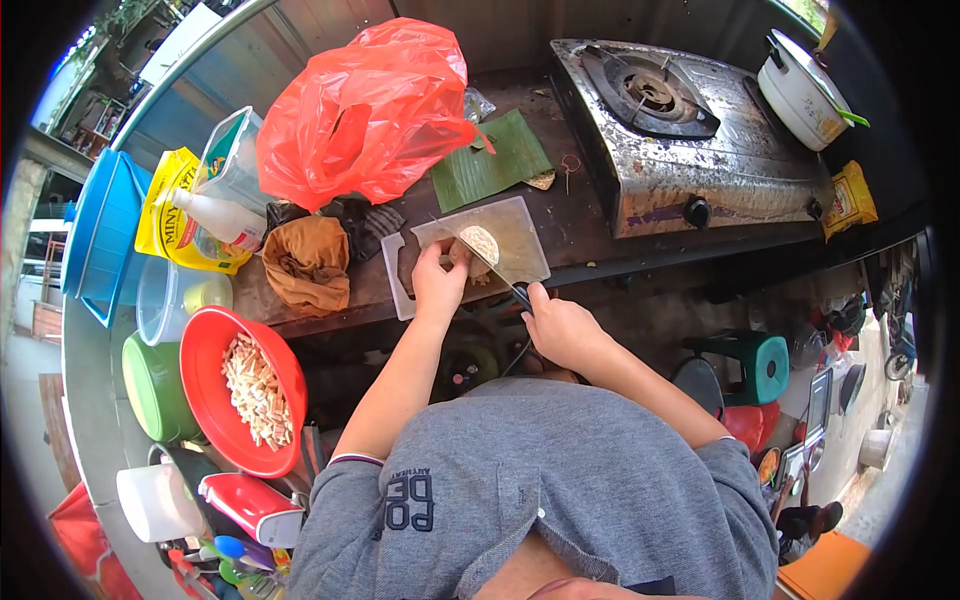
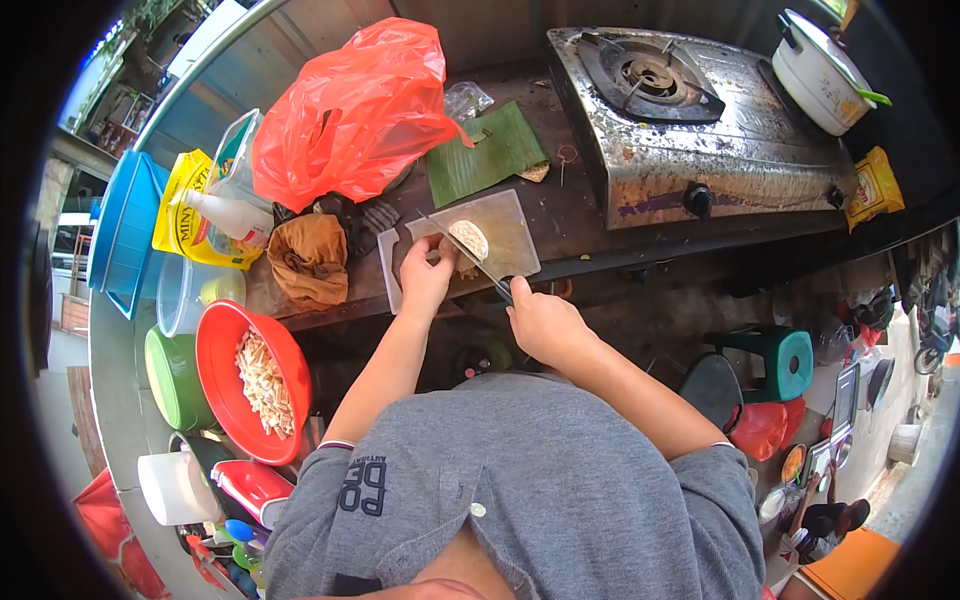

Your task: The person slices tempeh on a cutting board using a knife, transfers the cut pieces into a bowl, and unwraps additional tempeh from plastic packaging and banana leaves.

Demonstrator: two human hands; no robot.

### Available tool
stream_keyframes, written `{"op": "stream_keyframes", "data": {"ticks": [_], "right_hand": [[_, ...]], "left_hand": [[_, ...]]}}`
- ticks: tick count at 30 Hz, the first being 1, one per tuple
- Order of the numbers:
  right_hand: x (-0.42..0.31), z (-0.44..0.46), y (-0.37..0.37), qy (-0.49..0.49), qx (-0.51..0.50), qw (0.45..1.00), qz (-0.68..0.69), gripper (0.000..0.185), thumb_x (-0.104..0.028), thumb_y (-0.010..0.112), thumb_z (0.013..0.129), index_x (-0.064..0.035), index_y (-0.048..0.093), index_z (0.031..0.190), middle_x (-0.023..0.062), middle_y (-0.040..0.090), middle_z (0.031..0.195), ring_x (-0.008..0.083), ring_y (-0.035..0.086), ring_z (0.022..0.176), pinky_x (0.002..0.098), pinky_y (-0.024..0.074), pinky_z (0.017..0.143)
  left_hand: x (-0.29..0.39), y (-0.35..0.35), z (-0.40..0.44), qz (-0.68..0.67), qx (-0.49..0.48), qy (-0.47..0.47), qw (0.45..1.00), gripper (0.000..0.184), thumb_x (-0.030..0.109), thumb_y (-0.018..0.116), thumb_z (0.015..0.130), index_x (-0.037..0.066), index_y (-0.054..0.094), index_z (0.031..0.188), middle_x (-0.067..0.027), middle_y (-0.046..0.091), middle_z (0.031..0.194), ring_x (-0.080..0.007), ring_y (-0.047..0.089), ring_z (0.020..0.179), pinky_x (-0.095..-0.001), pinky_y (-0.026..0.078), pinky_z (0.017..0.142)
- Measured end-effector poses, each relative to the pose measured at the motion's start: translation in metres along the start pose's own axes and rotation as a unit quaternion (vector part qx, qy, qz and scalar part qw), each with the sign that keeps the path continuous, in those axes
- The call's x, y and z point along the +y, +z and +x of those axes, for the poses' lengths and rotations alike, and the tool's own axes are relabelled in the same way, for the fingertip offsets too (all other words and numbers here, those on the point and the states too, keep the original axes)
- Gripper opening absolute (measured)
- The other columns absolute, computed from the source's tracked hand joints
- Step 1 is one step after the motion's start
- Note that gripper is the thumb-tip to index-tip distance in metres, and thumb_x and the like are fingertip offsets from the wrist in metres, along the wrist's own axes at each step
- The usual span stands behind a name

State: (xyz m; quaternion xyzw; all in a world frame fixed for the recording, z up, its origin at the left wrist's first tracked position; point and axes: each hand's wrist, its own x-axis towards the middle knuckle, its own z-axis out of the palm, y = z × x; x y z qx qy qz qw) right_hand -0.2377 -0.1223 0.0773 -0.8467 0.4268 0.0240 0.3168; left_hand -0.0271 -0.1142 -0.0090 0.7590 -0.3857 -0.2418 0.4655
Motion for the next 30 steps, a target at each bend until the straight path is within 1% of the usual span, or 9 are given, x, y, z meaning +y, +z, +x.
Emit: {"op": "stream_keyframes", "data": {"ticks": [2,6,9,13,15,16,23,27,30], "right_hand": [[0.005,0.003,0.001,-0.007,0.003,1.000,0.011,0.023,-0.018,0.050,0.091,0.0008,0.041,0.099,0.0264,0.062,0.072,0.0449,0.062,0.072,0.0538,0.0488,0.064],[0.018,0.004,0.000,-0.042,0.040,0.997,0.052,0.025,-0.022,0.052,0.091,-0.0004,0.041,0.098,0.0256,0.063,0.073,0.0452,0.062,0.073,0.0531,0.0484,0.065],[0.022,-0.007,-0.006,-0.045,0.063,0.993,0.085,0.027,-0.023,0.055,0.090,-0.0011,0.041,0.099,0.0254,0.062,0.074,0.0454,0.061,0.073,0.0521,0.0468,0.063],[0.031,-0.045,-0.028,-0.055,0.088,0.981,0.166,0.027,-0.020,0.056,0.090,-0.0013,0.043,0.103,0.0232,0.062,0.074,0.0423,0.062,0.071,0.0481,0.0465,0.061],[0.038,-0.062,-0.036,-0.033,0.095,0.969,0.227,0.028,-0.018,0.057,0.089,-0.0019,0.045,0.108,0.0200,0.062,0.073,0.0381,0.062,0.069,0.0434,0.0461,0.060],[0.047,-0.067,-0.033,-0.008,0.087,0.969,0.233,0.029,-0.018,0.057,0.089,-0.0023,0.046,0.111,0.0178,0.061,0.072,0.0349,0.063,0.069,0.0403,0.0466,0.061],[0.068,-0.080,-0.025,0.036,0.104,0.959,0.260,0.031,-0.022,0.058,0.089,-0.0020,0.048,0.111,0.0190,0.061,0.074,0.0362,0.063,0.071,0.0410,0.0469,0.063],[0.068,-0.078,-0.026,0.027,0.100,0.954,0.282,0.032,-0.023,0.058,0.089,-0.0020,0.047,0.111,0.0195,0.061,0.074,0.0365,0.063,0.071,0.0416,0.0471,0.064],[0.069,-0.071,-0.027,0.022,0.087,0.956,0.280,0.032,-0.022,0.058,0.089,-0.0018,0.047,0.111,0.0202,0.060,0.073,0.0369,0.062,0.071,0.0417,0.0471,0.064]], "left_hand": [[-0.009,0.000,0.001,0.069,0.007,0.079,0.994,0.037,0.022,0.071,0.081,-0.002,0.063,0.109,-0.0131,0.068,0.098,-0.0160,0.066,0.075,-0.0294,0.053,0.066],[-0.005,-0.005,0.005,0.076,-0.010,0.090,0.993,0.042,0.024,0.070,0.082,-0.001,0.061,0.115,-0.0132,0.068,0.099,-0.0167,0.065,0.071,-0.0307,0.053,0.068],[0.007,-0.022,0.005,0.082,-0.045,0.038,0.995,0.050,0.015,0.067,0.080,0.001,0.053,0.126,-0.0152,0.064,0.111,-0.0205,0.065,0.082,-0.0323,0.051,0.076],[0.028,-0.051,0.022,0.134,-0.170,0.162,0.963,0.073,0.000,0.058,0.066,0.006,0.040,0.137,-0.0169,0.042,0.139,-0.0319,0.048,0.121,-0.0378,0.044,0.096],[0.047,-0.055,0.031,0.301,-0.240,0.348,0.855,0.079,-0.002,0.059,0.064,0.010,0.038,0.139,-0.0164,0.037,0.143,-0.0364,0.037,0.131,-0.0423,0.040,0.103],[0.054,-0.053,0.038,0.328,-0.292,0.343,0.830,0.085,-0.003,0.063,0.061,0.013,0.037,0.140,-0.0144,0.033,0.146,-0.0382,0.027,0.137,-0.0455,0.036,0.107],[0.081,-0.024,0.068,0.398,-0.477,0.400,0.674,0.079,0.005,0.076,0.057,0.011,0.046,0.129,-0.0101,0.048,0.130,-0.0314,0.045,0.123,-0.0401,0.043,0.099],[0.078,-0.022,0.072,0.401,-0.486,0.391,0.671,0.071,0.006,0.076,0.058,0.010,0.049,0.124,-0.0096,0.052,0.120,-0.0303,0.051,0.114,-0.0385,0.045,0.097],[0.073,-0.025,0.061,0.368,-0.436,0.380,0.728,0.066,0.019,0.079,0.059,0.005,0.052,0.117,-0.0145,0.055,0.109,-0.0324,0.054,0.107,-0.0395,0.048,0.091]]}}
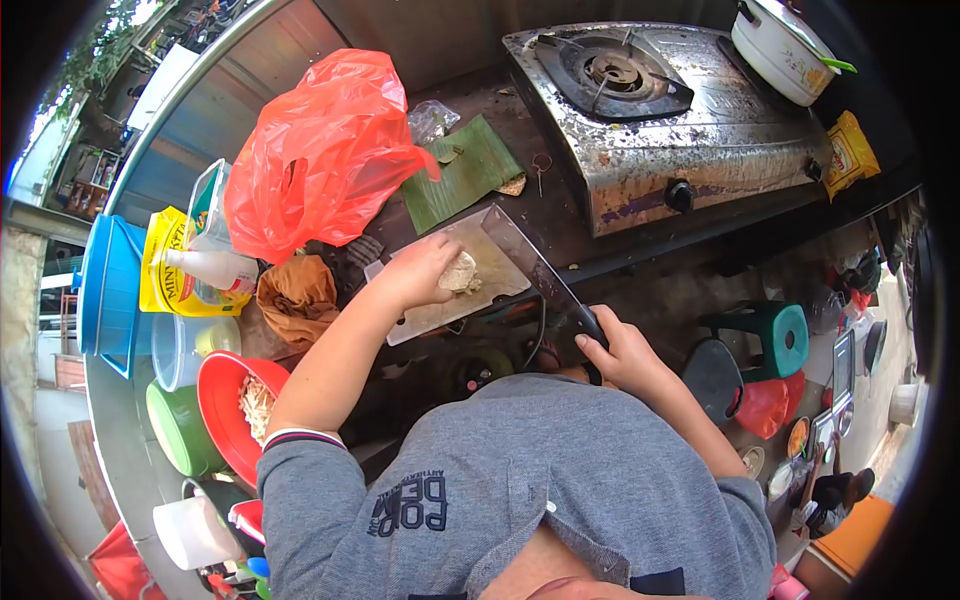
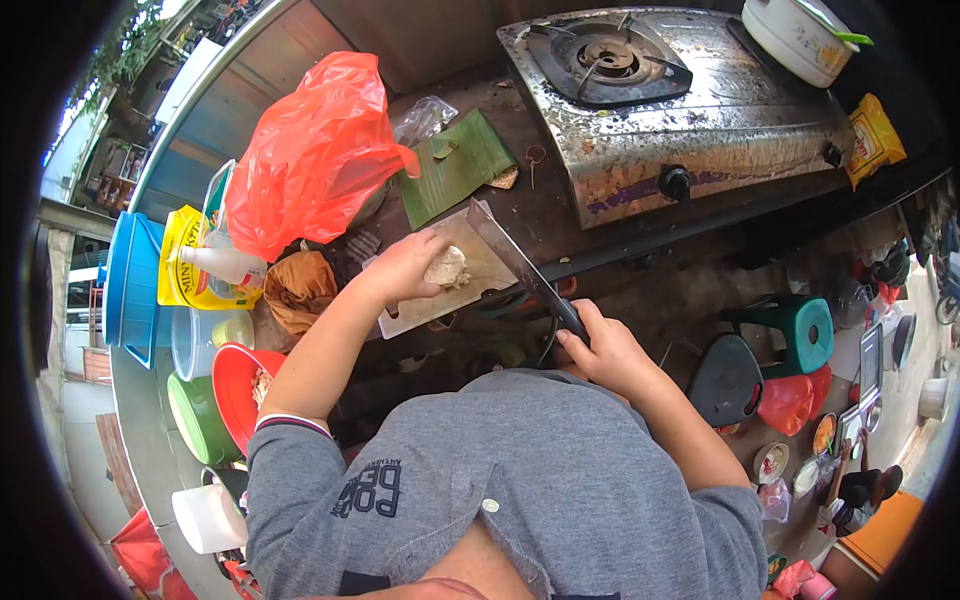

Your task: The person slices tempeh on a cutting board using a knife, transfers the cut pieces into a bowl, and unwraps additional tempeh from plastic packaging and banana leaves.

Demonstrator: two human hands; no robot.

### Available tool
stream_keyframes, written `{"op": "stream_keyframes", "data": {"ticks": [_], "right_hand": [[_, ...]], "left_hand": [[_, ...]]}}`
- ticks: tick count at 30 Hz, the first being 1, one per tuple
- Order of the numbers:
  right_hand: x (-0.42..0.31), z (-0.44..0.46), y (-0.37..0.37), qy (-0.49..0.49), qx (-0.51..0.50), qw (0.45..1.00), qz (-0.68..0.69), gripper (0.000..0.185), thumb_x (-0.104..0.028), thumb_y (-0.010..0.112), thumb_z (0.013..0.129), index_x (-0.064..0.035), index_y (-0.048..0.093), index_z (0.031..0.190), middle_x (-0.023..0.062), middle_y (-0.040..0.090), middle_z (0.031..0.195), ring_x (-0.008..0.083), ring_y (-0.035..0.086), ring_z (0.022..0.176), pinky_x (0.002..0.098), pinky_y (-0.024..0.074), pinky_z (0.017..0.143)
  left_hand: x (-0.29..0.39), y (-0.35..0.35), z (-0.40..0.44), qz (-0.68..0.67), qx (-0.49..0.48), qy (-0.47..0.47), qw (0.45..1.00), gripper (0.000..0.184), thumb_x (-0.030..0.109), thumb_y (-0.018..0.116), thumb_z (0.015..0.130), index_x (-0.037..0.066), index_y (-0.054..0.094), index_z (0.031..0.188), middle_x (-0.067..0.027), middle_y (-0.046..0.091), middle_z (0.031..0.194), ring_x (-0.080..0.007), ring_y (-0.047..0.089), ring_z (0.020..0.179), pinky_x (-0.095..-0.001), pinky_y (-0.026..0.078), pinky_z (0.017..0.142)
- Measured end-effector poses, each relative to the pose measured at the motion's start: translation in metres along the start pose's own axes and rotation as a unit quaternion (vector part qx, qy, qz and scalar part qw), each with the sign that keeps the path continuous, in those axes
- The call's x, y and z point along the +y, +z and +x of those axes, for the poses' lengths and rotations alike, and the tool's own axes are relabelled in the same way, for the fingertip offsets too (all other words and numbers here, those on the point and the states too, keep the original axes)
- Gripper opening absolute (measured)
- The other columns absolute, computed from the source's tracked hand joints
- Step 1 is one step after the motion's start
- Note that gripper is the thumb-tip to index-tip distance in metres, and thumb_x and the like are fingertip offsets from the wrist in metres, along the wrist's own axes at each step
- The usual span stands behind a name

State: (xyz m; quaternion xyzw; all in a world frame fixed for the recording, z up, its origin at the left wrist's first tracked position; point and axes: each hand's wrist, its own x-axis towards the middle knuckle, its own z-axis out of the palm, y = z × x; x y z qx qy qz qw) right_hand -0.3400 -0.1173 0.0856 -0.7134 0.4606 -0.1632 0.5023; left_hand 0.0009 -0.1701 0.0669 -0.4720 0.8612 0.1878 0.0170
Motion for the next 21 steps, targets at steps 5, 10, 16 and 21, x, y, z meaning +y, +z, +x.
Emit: {"op": "stream_keyframes", "data": {"ticks": [5,10,16,21], "right_hand": [[0.003,0.027,0.012,-0.044,-0.022,0.998,-0.049,0.029,-0.023,0.057,0.090,-0.0024,0.044,0.106,0.0243,0.060,0.072,0.0429,0.060,0.071,0.0465,0.0455,0.062],[-0.004,0.045,0.024,-0.040,-0.047,0.991,-0.119,0.026,-0.022,0.055,0.090,-0.0023,0.041,0.099,0.0260,0.061,0.072,0.0461,0.060,0.070,0.0520,0.0457,0.060],[-0.006,0.048,0.023,-0.075,-0.051,0.981,-0.170,0.025,-0.022,0.054,0.091,-0.0025,0.040,0.099,0.0248,0.062,0.073,0.0452,0.060,0.070,0.0530,0.0470,0.061],[-0.018,0.036,0.019,-0.083,-0.037,0.985,-0.149,0.026,-0.021,0.054,0.091,-0.0028,0.040,0.103,0.0243,0.063,0.076,0.0441,0.061,0.072,0.0519,0.0480,0.061]], "left_hand": [[0.033,0.015,-0.005,-0.070,0.093,-0.263,0.958,0.073,0.033,0.077,0.062,-0.005,0.051,0.119,-0.0252,0.058,0.110,-0.0379,0.057,0.106,-0.0420,0.047,0.090],[0.047,0.033,-0.002,-0.037,0.172,-0.297,0.939,0.082,0.035,0.078,0.063,-0.008,0.047,0.125,-0.0257,0.057,0.114,-0.0377,0.057,0.107,-0.0414,0.047,0.090],[0.053,0.032,-0.005,-0.072,0.157,-0.322,0.931,0.090,0.034,0.081,0.063,-0.007,0.041,0.131,-0.0247,0.054,0.118,-0.0367,0.056,0.108,-0.0422,0.046,0.093],[0.047,0.046,-0.025,-0.074,0.357,-0.187,0.912,0.062,0.026,0.077,0.070,0.001,0.055,0.122,-0.0200,0.057,0.120,-0.0346,0.055,0.111,-0.0408,0.045,0.094]]}}
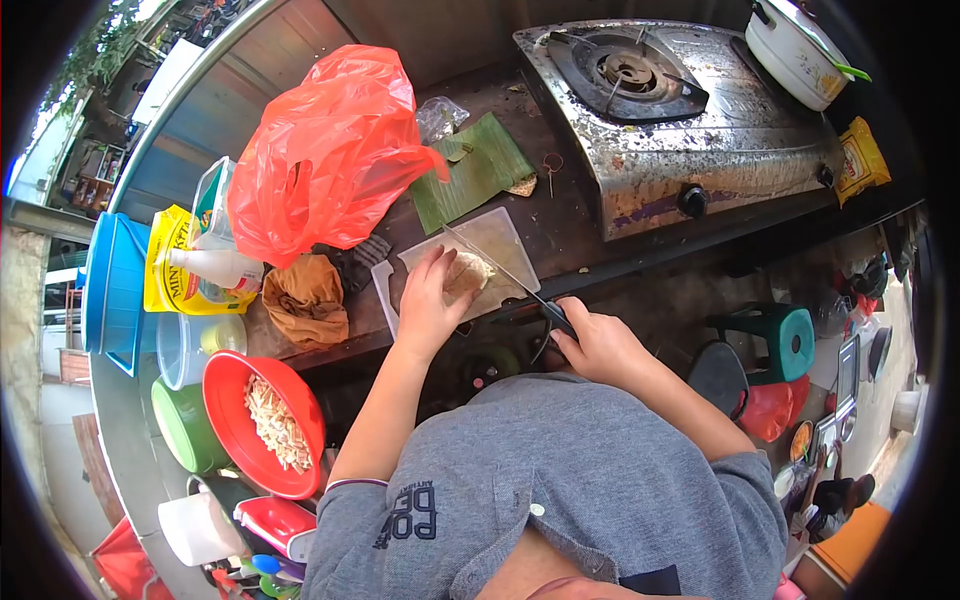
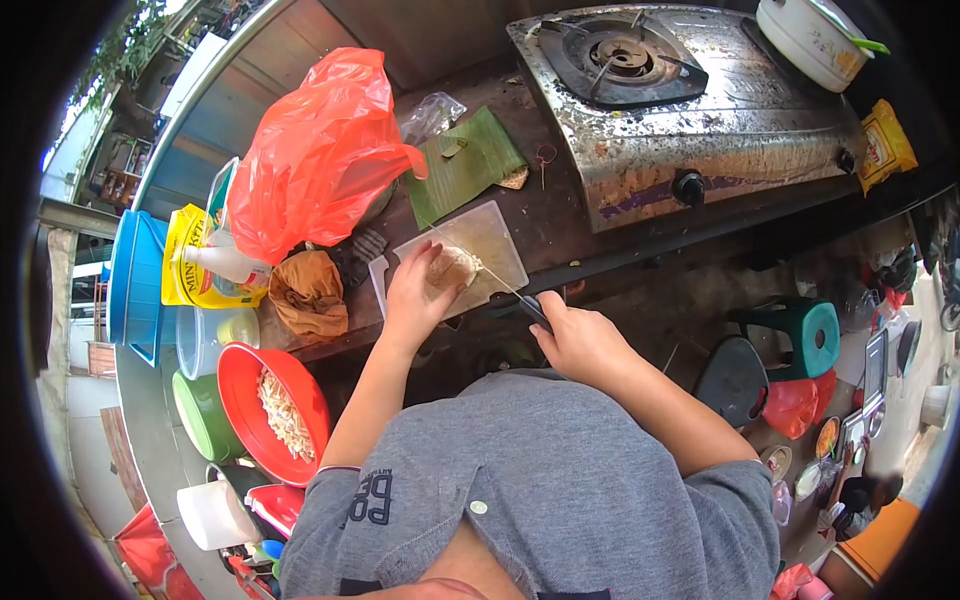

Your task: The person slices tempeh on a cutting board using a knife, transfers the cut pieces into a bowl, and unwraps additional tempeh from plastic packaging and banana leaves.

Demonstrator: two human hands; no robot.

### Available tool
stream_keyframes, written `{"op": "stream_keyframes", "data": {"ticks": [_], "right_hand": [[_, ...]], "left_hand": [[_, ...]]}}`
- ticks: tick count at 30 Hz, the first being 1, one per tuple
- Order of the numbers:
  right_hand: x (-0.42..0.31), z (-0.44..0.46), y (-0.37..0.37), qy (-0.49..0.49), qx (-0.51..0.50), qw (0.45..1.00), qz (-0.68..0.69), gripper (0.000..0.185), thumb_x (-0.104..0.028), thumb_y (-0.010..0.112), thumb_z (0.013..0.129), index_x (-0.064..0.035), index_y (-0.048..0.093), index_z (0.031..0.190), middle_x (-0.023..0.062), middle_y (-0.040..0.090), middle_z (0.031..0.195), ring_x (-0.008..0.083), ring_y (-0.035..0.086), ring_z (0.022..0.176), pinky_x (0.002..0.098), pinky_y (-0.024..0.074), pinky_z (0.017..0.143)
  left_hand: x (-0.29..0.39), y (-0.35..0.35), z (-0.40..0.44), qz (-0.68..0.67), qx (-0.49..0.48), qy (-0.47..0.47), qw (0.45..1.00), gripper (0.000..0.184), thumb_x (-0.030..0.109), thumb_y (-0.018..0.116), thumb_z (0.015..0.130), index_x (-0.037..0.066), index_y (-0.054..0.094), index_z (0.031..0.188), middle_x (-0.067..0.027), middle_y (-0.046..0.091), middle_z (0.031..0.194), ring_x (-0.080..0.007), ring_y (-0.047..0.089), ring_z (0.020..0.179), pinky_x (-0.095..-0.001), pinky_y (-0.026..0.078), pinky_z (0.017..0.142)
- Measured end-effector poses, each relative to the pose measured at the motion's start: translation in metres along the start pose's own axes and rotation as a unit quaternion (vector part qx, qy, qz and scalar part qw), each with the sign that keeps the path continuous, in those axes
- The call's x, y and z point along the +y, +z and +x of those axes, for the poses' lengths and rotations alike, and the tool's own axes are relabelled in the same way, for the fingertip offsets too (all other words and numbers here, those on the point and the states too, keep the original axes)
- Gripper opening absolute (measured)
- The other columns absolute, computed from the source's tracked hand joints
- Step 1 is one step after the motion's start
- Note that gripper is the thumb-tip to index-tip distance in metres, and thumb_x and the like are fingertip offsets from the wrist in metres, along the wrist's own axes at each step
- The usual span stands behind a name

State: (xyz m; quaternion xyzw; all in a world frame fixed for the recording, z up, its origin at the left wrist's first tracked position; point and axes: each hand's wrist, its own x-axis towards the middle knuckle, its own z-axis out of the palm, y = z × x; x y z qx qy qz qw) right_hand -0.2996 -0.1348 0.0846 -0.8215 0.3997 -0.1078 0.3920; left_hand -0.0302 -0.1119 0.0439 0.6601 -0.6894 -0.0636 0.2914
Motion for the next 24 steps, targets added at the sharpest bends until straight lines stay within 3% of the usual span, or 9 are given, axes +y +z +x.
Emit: {"op": "stream_keyframes", "data": {"ticks": [6,15,22,24], "right_hand": [[0.000,-0.001,0.017,0.008,-0.009,1.000,0.004,0.026,-0.021,0.054,0.091,-0.0023,0.039,0.102,0.0240,0.063,0.074,0.0448,0.061,0.069,0.0524,0.0483,0.059],[-0.008,0.005,0.037,0.084,-0.068,0.993,-0.040,0.027,-0.020,0.051,0.092,-0.0005,0.037,0.103,0.0266,0.060,0.067,0.0467,0.060,0.064,0.0540,0.0464,0.056],[-0.008,0.010,0.026,0.084,-0.051,0.995,-0.018,0.025,-0.021,0.051,0.092,0.0000,0.038,0.097,0.0279,0.060,0.072,0.0468,0.060,0.070,0.0535,0.0477,0.061],[-0.001,0.013,0.026,0.038,-0.017,0.999,0.004,0.026,-0.022,0.052,0.092,0.0000,0.038,0.096,0.0273,0.060,0.071,0.0464,0.060,0.069,0.0534,0.0474,0.061]], "left_hand": [[-0.007,0.005,-0.006,-0.019,-0.019,0.025,0.999,0.039,0.019,0.071,0.075,0.005,0.064,0.111,-0.0154,0.058,0.121,-0.0329,0.056,0.111,-0.0397,0.046,0.094],[-0.004,0.004,-0.005,-0.014,-0.051,0.015,0.999,0.035,0.017,0.070,0.076,0.003,0.065,0.108,-0.0147,0.058,0.120,-0.0323,0.056,0.110,-0.0384,0.046,0.093],[-0.007,0.006,-0.008,-0.022,-0.024,0.028,0.999,0.036,0.017,0.070,0.076,0.002,0.064,0.108,-0.0156,0.058,0.121,-0.0333,0.058,0.108,-0.0385,0.046,0.093],[-0.007,0.007,-0.009,-0.045,-0.004,0.022,0.999,0.037,0.018,0.070,0.076,0.003,0.065,0.108,-0.0155,0.058,0.119,-0.0333,0.058,0.106,-0.0381,0.047,0.091]]}}
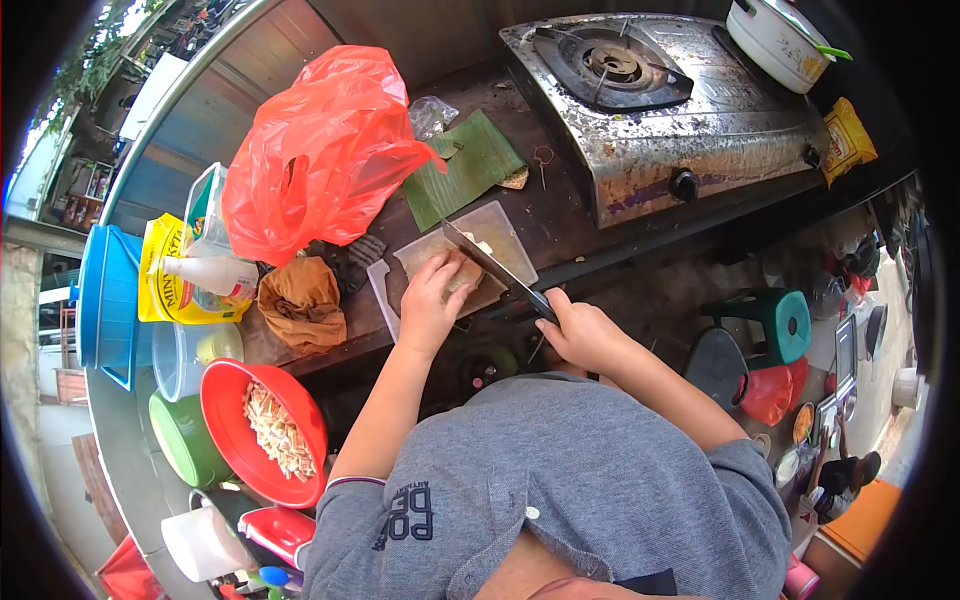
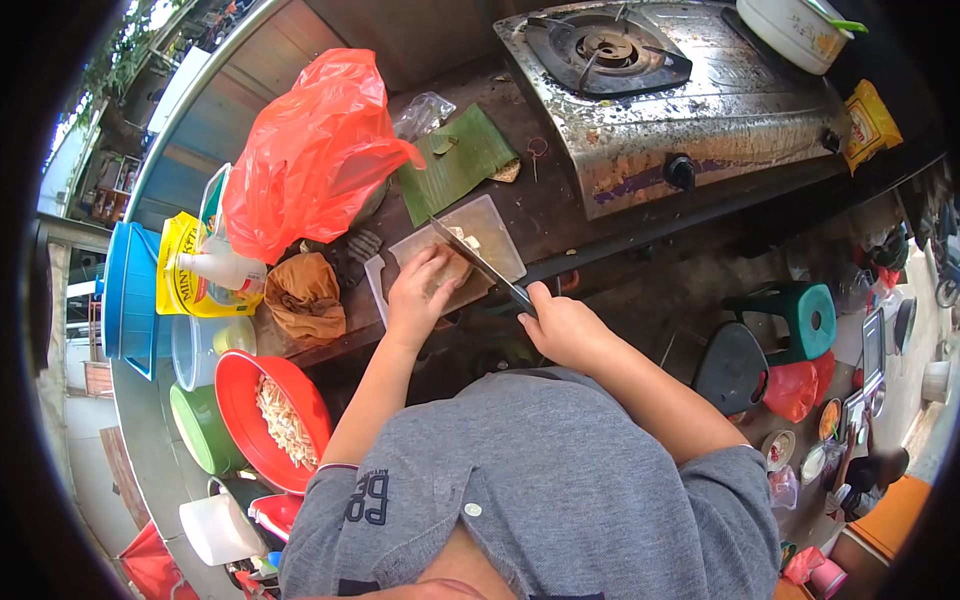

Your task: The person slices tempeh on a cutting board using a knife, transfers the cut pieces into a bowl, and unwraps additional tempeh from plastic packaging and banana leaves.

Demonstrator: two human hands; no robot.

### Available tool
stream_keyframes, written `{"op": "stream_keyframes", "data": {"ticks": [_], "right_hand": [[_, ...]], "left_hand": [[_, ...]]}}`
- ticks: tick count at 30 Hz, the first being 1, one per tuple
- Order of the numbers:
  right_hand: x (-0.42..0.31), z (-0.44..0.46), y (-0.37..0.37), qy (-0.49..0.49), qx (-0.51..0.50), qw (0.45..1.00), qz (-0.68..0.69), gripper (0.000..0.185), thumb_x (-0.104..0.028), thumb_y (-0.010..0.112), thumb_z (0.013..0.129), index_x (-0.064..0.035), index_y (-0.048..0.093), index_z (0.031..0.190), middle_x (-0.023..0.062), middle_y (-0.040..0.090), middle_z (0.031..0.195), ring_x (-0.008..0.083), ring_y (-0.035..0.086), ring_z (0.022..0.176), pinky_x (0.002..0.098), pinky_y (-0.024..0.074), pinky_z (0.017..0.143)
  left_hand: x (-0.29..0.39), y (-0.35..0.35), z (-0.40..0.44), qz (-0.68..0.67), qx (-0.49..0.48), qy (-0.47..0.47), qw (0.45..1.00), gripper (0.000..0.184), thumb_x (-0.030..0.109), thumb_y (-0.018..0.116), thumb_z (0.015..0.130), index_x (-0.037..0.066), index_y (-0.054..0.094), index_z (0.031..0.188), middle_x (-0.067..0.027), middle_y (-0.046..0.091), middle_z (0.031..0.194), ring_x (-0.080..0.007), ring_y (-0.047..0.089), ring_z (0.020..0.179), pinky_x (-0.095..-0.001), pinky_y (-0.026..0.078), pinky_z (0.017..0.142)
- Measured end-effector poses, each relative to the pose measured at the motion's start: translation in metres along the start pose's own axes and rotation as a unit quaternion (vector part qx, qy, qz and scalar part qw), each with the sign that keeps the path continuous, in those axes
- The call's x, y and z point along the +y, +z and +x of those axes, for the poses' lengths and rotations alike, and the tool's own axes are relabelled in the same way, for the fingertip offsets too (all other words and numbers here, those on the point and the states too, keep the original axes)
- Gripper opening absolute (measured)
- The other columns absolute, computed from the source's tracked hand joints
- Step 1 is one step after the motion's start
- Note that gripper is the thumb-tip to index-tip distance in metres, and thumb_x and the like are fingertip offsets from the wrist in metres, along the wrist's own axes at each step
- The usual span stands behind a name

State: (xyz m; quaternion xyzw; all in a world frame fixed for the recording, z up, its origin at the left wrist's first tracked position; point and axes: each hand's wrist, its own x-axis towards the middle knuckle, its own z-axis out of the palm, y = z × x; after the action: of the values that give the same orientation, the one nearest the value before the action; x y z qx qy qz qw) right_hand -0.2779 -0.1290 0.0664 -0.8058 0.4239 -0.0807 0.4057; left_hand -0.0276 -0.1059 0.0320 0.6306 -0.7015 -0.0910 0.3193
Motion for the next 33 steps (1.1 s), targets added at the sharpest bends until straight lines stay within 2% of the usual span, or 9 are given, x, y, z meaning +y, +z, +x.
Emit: {"op": "stream_keyframes", "data": {"ticks": [6,8,13,20,23,25,27,33], "right_hand": [[-0.018,-0.015,-0.006,0.009,-0.005,1.000,-0.016,0.026,-0.022,0.052,0.092,-0.0002,0.038,0.097,0.0263,0.061,0.072,0.0461,0.060,0.068,0.0531,0.0472,0.060],[-0.020,-0.015,-0.005,-0.005,-0.004,1.000,-0.017,0.026,-0.022,0.052,0.092,-0.0002,0.038,0.097,0.0262,0.061,0.072,0.0462,0.060,0.068,0.0531,0.0472,0.060],[-0.028,-0.011,-0.001,0.044,-0.053,0.996,-0.057,0.022,-0.019,0.048,0.093,0.0000,0.038,0.097,0.0261,0.061,0.071,0.0455,0.061,0.069,0.0538,0.0473,0.061],[-0.013,0.000,0.010,0.057,-0.044,0.996,-0.051,0.023,-0.020,0.049,0.093,0.0002,0.038,0.097,0.0264,0.061,0.073,0.0456,0.061,0.072,0.0542,0.0468,0.065],[0.010,0.002,0.013,-0.007,0.008,0.999,0.035,0.028,-0.023,0.054,0.092,-0.0003,0.038,0.097,0.0263,0.060,0.072,0.0475,0.059,0.069,0.0540,0.0457,0.063],[0.004,-0.003,0.010,-0.011,0.017,0.999,0.028,0.027,-0.022,0.054,0.091,-0.0014,0.039,0.101,0.0259,0.060,0.071,0.0469,0.059,0.069,0.0528,0.0454,0.061],[-0.003,-0.007,0.005,-0.013,0.027,0.999,0.020,0.028,-0.022,0.054,0.091,-0.0026,0.040,0.106,0.0254,0.060,0.071,0.0464,0.059,0.069,0.0515,0.0451,0.059],[-0.026,-0.012,-0.001,-0.010,0.001,1.000,-0.022,0.026,-0.020,0.053,0.092,-0.0016,0.039,0.103,0.0251,0.061,0.071,0.0450,0.060,0.068,0.0523,0.0461,0.059]], "left_hand": [[0.000,0.000,-0.001,-0.014,0.002,-0.028,0.999,0.036,0.020,0.072,0.075,0.003,0.065,0.106,-0.0144,0.060,0.113,-0.0323,0.060,0.102,-0.0376,0.050,0.086],[-0.001,0.001,-0.001,-0.013,0.006,-0.024,1.000,0.035,0.020,0.072,0.075,0.003,0.065,0.105,-0.0143,0.060,0.113,-0.0324,0.060,0.101,-0.0376,0.050,0.085],[-0.003,0.003,-0.002,-0.009,0.007,-0.026,1.000,0.035,0.019,0.072,0.074,0.002,0.065,0.103,-0.0140,0.061,0.112,-0.0319,0.061,0.100,-0.0372,0.050,0.085],[0.000,0.001,-0.001,0.004,0.013,-0.001,1.000,0.035,0.017,0.073,0.074,0.002,0.064,0.104,-0.0124,0.060,0.112,-0.0307,0.060,0.102,-0.0364,0.050,0.085],[0.001,0.001,0.000,-0.016,0.024,0.004,1.000,0.036,0.017,0.073,0.074,0.001,0.064,0.104,-0.0131,0.060,0.112,-0.0311,0.060,0.103,-0.0368,0.049,0.087],[0.000,0.000,-0.004,-0.030,0.027,0.004,0.999,0.036,0.017,0.073,0.074,0.001,0.064,0.104,-0.0135,0.060,0.112,-0.0316,0.059,0.103,-0.0371,0.049,0.088],[-0.003,0.001,-0.007,-0.011,0.074,0.011,0.997,0.035,0.015,0.072,0.073,0.001,0.064,0.104,-0.0141,0.060,0.112,-0.0325,0.059,0.102,-0.0384,0.048,0.089],[-0.007,0.002,-0.011,-0.008,0.043,0.002,0.999,0.032,0.012,0.072,0.073,0.002,0.064,0.102,-0.0138,0.059,0.110,-0.0325,0.058,0.100,-0.0396,0.048,0.086]]}}
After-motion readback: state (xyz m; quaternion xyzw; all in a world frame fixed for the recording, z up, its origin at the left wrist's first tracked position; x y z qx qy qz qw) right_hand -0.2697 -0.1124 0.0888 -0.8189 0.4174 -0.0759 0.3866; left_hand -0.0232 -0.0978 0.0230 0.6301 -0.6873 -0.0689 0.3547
